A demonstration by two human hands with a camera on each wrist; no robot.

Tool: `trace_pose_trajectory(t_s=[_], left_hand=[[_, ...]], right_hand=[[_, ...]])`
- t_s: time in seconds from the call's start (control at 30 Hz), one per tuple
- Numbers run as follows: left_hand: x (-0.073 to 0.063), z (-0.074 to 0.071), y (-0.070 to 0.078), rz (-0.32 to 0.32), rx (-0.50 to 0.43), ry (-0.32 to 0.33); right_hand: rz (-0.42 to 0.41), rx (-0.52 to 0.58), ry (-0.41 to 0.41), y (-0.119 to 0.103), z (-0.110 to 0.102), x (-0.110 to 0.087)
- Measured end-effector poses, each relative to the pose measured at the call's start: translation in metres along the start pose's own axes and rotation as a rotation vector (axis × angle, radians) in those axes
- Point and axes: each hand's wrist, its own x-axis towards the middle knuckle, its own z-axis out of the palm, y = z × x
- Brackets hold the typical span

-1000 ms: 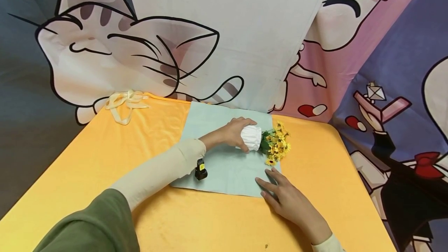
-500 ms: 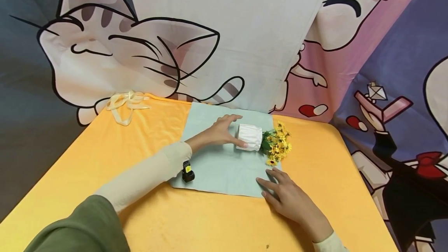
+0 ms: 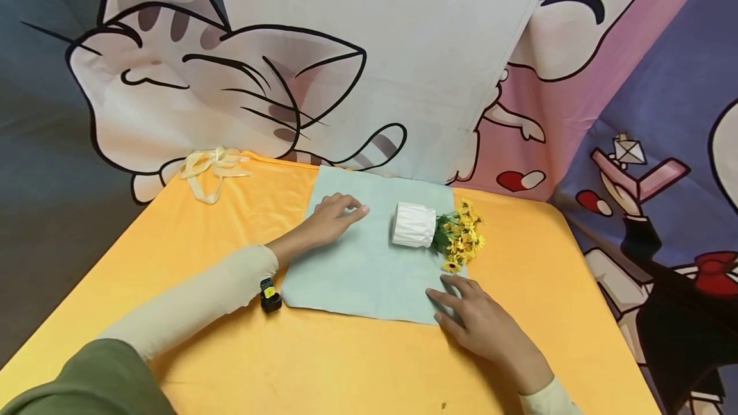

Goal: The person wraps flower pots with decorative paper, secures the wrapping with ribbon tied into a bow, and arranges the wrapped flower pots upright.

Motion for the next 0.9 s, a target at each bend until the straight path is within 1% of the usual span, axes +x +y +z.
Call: trace_pose_trajectory(t_s=[0.17,0.27,0.33,0.43,0.53,0.6,0.67,0.73,0.83,0.9], left_hand=[[-0.018,-0.011,-0.014,-0.012,0.082,0.058],[-0.022,-0.014,-0.029,-0.044,0.094,0.106],[-0.021,-0.015,-0.042,-0.081,0.083,0.134],[-0.016,-0.015,-0.063,-0.130,0.091,0.161],[-0.008,-0.015,-0.078,-0.170,0.133,0.157],[-0.002,-0.016,-0.084,-0.203,0.143,0.142],[0.004,-0.016,-0.091,-0.234,0.138,0.127],[0.010,-0.018,-0.096,-0.271,0.113,0.109],[0.019,-0.022,-0.106,-0.329,0.060,0.084],[0.021,-0.026,-0.108,-0.369,0.017,0.071]], right_hand=[[0.007,0.003,-0.008,-0.002,-0.007,0.010],[-0.026,-0.024,0.052,-0.003,-0.010,0.019],[-0.068,-0.052,0.122,-0.004,-0.011,0.027],[-0.146,-0.098,0.242,-0.004,-0.015,0.040],[-0.210,-0.129,0.328,-0.003,-0.022,0.056],[-0.223,-0.147,0.356,-0.001,-0.028,0.066],[-0.207,-0.152,0.354,0.001,-0.033,0.076],[-0.172,-0.144,0.323,0.004,-0.038,0.085],[-0.110,-0.110,0.248,0.010,-0.041,0.099],[-0.070,-0.081,0.189,0.015,-0.043,0.109]])
